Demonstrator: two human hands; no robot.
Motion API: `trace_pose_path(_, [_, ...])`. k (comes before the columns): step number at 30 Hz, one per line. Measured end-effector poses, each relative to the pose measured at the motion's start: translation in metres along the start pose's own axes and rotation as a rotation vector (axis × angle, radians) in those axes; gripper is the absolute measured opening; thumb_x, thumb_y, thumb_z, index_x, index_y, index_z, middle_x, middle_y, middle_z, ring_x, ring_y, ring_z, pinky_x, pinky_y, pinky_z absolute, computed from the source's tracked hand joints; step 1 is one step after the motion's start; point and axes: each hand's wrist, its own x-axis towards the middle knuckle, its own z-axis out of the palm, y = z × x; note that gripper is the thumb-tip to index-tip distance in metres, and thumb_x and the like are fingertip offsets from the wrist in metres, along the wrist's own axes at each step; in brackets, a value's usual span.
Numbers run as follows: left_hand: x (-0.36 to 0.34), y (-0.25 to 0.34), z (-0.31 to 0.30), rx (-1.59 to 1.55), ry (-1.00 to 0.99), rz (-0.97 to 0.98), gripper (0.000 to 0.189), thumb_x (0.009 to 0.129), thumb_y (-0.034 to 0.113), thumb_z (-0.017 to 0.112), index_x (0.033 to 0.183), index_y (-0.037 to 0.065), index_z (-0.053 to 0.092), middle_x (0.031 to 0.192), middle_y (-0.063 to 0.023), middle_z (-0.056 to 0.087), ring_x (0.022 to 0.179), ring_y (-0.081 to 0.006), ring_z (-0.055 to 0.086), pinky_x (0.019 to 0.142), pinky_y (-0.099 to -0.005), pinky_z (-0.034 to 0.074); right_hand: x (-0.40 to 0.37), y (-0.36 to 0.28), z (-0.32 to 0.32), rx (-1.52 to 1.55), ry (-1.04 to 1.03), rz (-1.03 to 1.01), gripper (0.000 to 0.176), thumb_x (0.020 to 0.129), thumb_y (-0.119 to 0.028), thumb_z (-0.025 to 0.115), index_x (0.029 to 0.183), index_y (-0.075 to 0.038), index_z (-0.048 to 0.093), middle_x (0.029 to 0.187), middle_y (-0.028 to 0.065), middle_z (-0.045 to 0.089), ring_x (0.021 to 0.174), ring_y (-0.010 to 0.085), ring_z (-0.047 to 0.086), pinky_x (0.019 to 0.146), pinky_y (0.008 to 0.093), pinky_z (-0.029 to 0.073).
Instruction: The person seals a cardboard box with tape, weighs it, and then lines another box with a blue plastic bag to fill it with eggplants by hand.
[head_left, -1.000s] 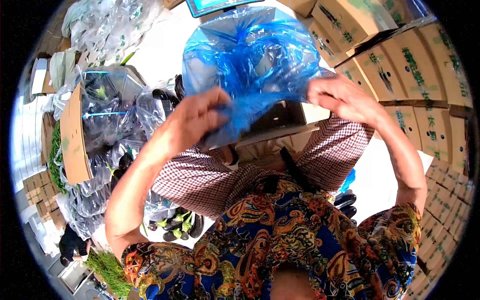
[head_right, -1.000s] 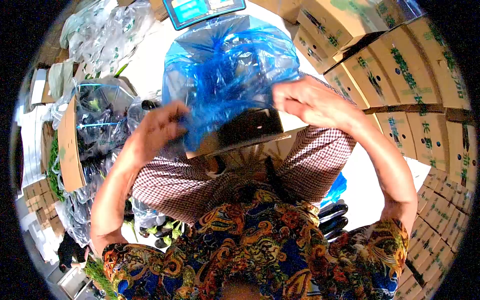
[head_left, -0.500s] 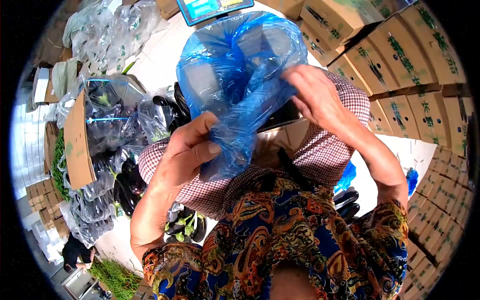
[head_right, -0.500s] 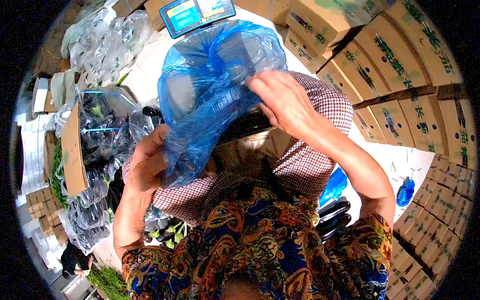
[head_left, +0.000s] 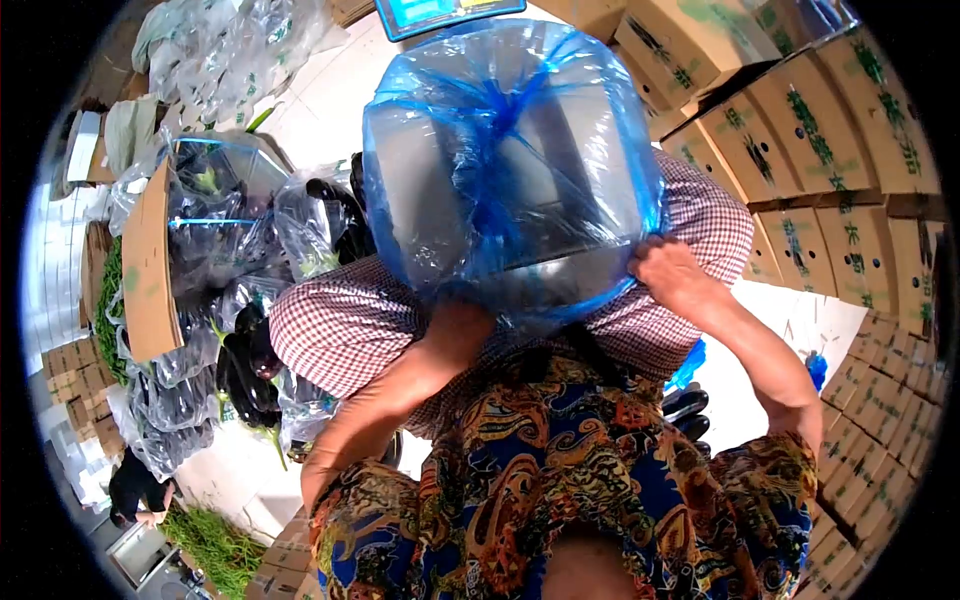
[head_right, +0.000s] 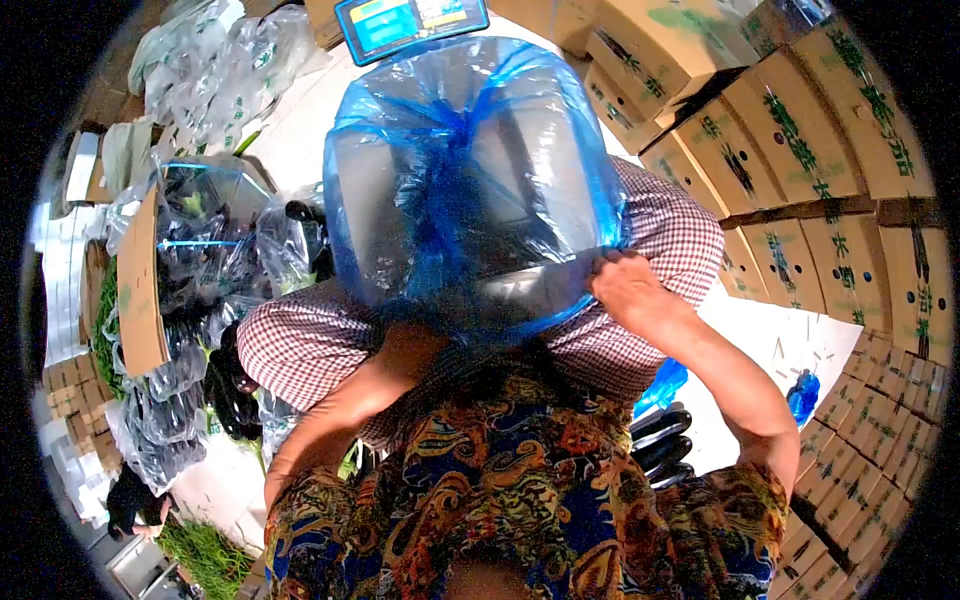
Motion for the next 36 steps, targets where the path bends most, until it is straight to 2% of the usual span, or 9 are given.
trace_pose_path(3, [0.006,0.017,-0.038,-0.002,0.009,0.006,0.038,0.088,0.005,0.044,0.125,0.005,0.052,0.111,-0.0230,0.060,0.102,-0.0337,0.060,0.087,-0.0460,0.047,0.040,-0.006,0.029,-0.032,0.036,0.002,0.017,0.080,-0.013,0.049,0.070,-0.017,0.062,0.068,0.0034,0.060,0.072,0.0221,0.063,0.056,0.0344,0.046])
trace_pose_path(10, [-0.009,0.011,-0.179,-0.851,-0.273,-0.080,0.035,0.091,0.018,0.057,0.123,0.005,0.055,0.109,-0.0148,0.063,0.096,-0.0253,0.063,0.084,-0.0383,0.051,-0.017,-0.006,-0.036,-0.066,-0.224,-0.242,0.018,0.074,-0.005,0.055,0.091,-0.004,0.059,0.087,0.0037,0.057,0.081,0.0156,0.056,0.064,0.0318,0.050])
trace_pose_path(11, [-0.006,0.006,-0.203,-0.793,-0.225,-0.208,0.031,0.091,0.016,0.056,0.120,0.004,0.057,0.105,-0.0147,0.064,0.094,-0.0240,0.064,0.083,-0.0360,0.052,-0.029,0.004,-0.015,0.250,0.455,-0.435,0.011,0.075,-0.003,0.054,0.085,-0.002,0.059,0.081,0.0040,0.057,0.070,0.0166,0.055,0.058,0.0328,0.048])
trace_pose_path(12, [-0.002,-0.002,-0.219,-0.730,-0.176,-0.335,0.028,0.091,0.013,0.055,0.118,0.003,0.058,0.101,-0.0147,0.066,0.093,-0.0227,0.064,0.082,-0.0337,0.052,-0.024,-0.005,-0.081,0.296,-0.170,-0.254,0.006,0.078,-0.001,0.055,0.082,0.000,0.059,0.081,0.0061,0.061,0.061,0.0190,0.055,0.057,0.0339,0.049])
trace_pose_path(14, [0.006,-0.028,-0.226,-0.999,0.120,-0.488,0.027,0.091,0.015,0.054,0.113,0.001,0.060,0.096,-0.0138,0.067,0.091,-0.0226,0.064,0.080,-0.0339,0.051,-0.021,-0.011,-0.133,0.761,-0.040,-0.221,0.012,0.084,-0.010,0.059,0.092,-0.001,0.060,0.077,0.0117,0.066,0.059,0.0269,0.062,0.057,0.0406,0.051])
trace_pose_path(17, [0.039,-0.060,-0.247,-0.452,-0.003,-0.351,0.027,0.087,0.011,0.055,0.111,-0.001,0.059,0.102,-0.0122,0.066,0.096,-0.0208,0.062,0.085,-0.0302,0.047,0.013,-0.009,-0.175,0.728,0.255,-0.329,0.026,0.087,-0.016,0.059,0.107,0.000,0.058,0.098,0.0176,0.064,0.080,0.0321,0.064,0.067,0.0410,0.052])
trace_pose_path(24, [0.162,-0.105,-0.168,-0.105,0.049,0.246,0.049,0.084,0.015,0.062,0.130,0.015,0.048,0.117,-0.0139,0.056,0.110,-0.0332,0.052,0.092,-0.0441,0.044,0.170,-0.018,-0.105,0.197,-0.072,-0.144,0.070,0.077,-0.043,0.068,0.133,-0.007,0.047,0.144,0.0170,0.036,0.133,0.0335,0.034,0.106,0.0455,0.032])
trace_pose_path(30, [0.246,-0.151,-0.097,0.549,-0.597,-0.056,0.047,0.077,0.012,0.058,0.123,0.021,0.057,0.120,-0.0137,0.058,0.114,-0.0318,0.055,0.098,-0.0419,0.041,0.195,-0.008,-0.044,0.282,-0.477,-0.124,0.046,0.087,-0.032,0.049,0.125,-0.004,0.050,0.128,0.0190,0.050,0.118,0.0326,0.049,0.099,0.0445,0.040])
trace_pose_path(36, [0.252,-0.195,-0.060,0.232,-0.598,-0.175,0.026,0.081,0.016,0.052,0.100,0.013,0.068,0.105,-0.0161,0.064,0.101,-0.0336,0.062,0.085,-0.0439,0.049,0.180,-0.012,-0.025,0.357,-0.506,-0.287,0.043,0.091,-0.028,0.041,0.125,-0.003,0.048,0.131,0.0176,0.049,0.120,0.0295,0.047,0.102,0.0421,0.037])
